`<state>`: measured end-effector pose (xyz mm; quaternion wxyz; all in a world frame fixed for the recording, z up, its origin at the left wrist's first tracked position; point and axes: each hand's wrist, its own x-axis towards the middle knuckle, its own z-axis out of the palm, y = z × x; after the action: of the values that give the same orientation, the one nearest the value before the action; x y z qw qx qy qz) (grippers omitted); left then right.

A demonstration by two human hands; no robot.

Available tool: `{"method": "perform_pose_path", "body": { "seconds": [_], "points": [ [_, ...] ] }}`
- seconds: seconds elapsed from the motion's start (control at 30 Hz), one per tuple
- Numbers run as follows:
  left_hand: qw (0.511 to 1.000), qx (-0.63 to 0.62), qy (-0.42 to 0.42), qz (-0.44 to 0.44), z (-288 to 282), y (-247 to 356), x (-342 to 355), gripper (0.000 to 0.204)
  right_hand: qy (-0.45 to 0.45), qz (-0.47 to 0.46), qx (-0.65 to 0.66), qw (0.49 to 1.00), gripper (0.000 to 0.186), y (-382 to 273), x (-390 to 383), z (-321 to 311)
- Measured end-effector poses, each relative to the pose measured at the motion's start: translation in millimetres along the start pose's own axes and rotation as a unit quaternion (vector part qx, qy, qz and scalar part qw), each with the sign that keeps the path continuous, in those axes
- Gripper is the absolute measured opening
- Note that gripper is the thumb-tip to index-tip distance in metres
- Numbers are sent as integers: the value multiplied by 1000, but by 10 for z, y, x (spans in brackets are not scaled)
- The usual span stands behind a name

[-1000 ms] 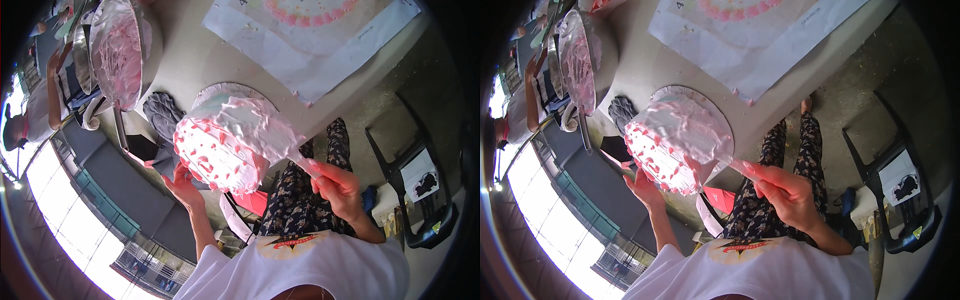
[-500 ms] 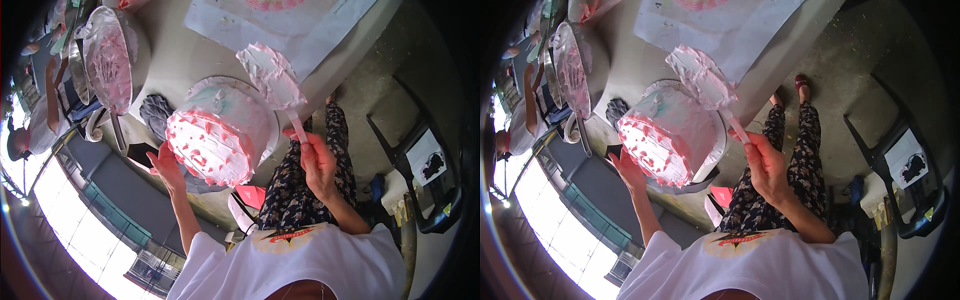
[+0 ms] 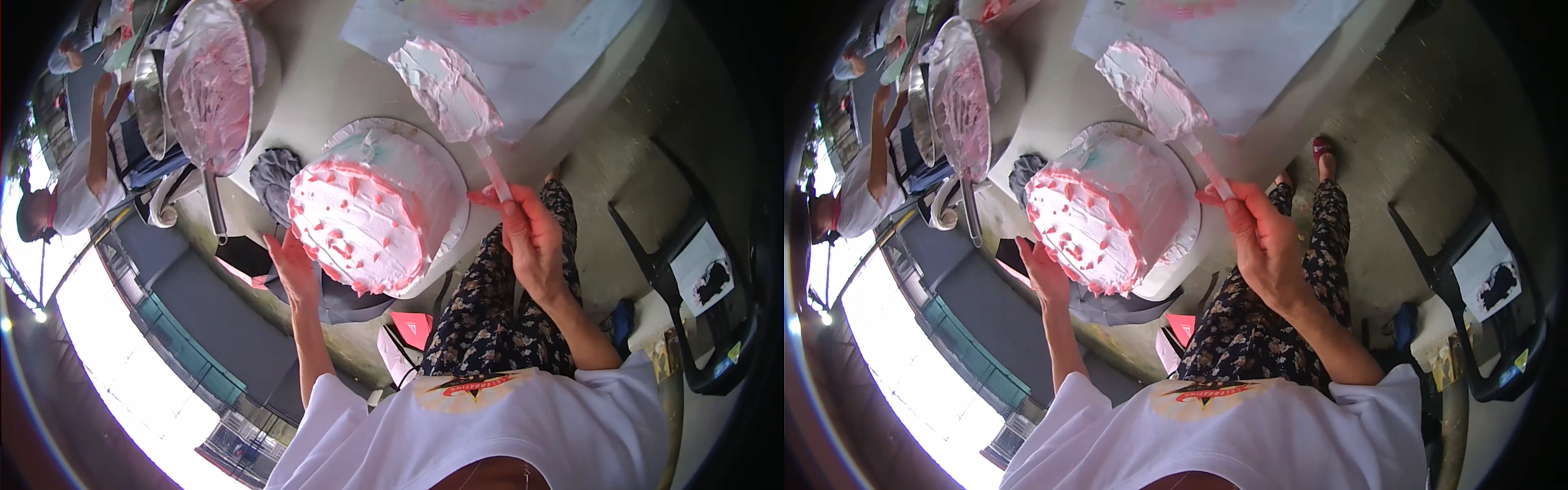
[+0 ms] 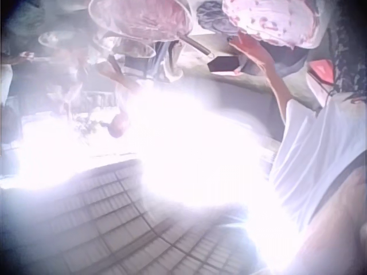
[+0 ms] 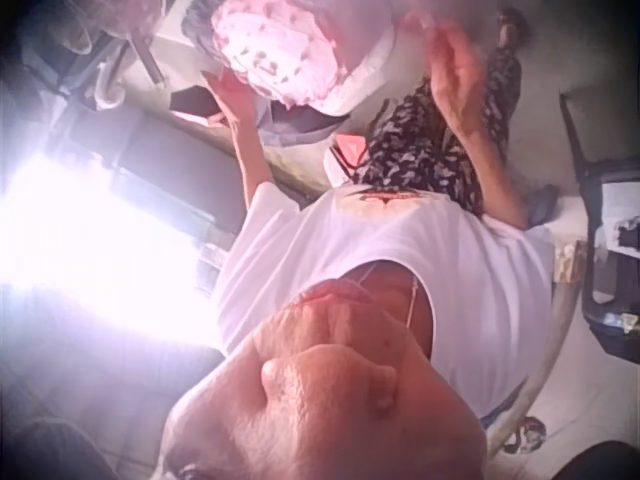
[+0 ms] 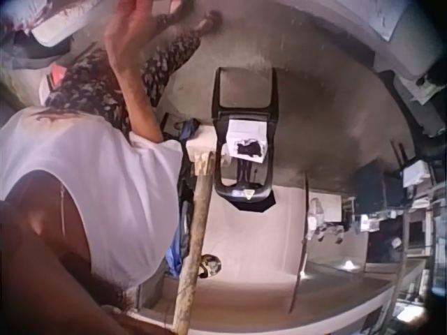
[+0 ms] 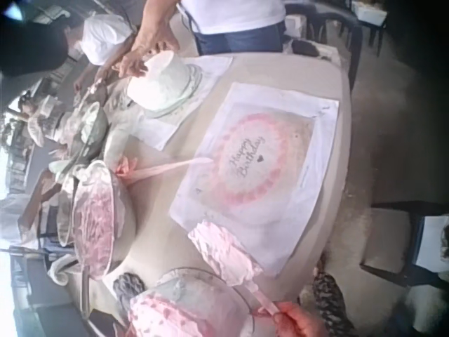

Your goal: The person applies pink icing from a bowl to a small cake using a spatula, spreading the frosting over the top and around the sides.

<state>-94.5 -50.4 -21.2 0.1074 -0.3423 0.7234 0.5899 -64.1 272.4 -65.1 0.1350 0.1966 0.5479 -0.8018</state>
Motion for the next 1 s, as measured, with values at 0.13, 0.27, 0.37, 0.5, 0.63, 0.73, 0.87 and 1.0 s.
{"method": "perform_pose_path", "body": {
  "seconds": [0.13,0.27,0.37,0.5,0.63,0.73,0.87,1.0],
  "points": [
    [991,-116,-70,-10,-151,-106,1,74,-17,-16,-55,998,23,-76,121,-61],
    [994,-109,-29,-12,-57,-73,-57,71,-33,9,-65,997,21,-96,161,-93],
    [996,-76,-47,-16,-83,-68,-75,74,-29,-17,-73,997,20,-122,202,-105],
    [989,-136,-13,-61,15,-88,-191,72,-44,-76,-115,989,18,-209,333,-150],
    [986,-152,-10,-61,-77,-256,-382,64,-91,-87,-160,979,15,-266,437,-179],
    [966,-236,7,-102,-73,-390,-518,61,-117,-71,-164,977,13,-314,480,-211],
    [968,-235,37,-86,14,-372,-563,63,-85,-134,-194,968,17,-293,378,-380],
    [973,-196,70,-97,138,-268,-551,63,-101,-94,-212,967,29,-294,293,-438]
  ]
}}
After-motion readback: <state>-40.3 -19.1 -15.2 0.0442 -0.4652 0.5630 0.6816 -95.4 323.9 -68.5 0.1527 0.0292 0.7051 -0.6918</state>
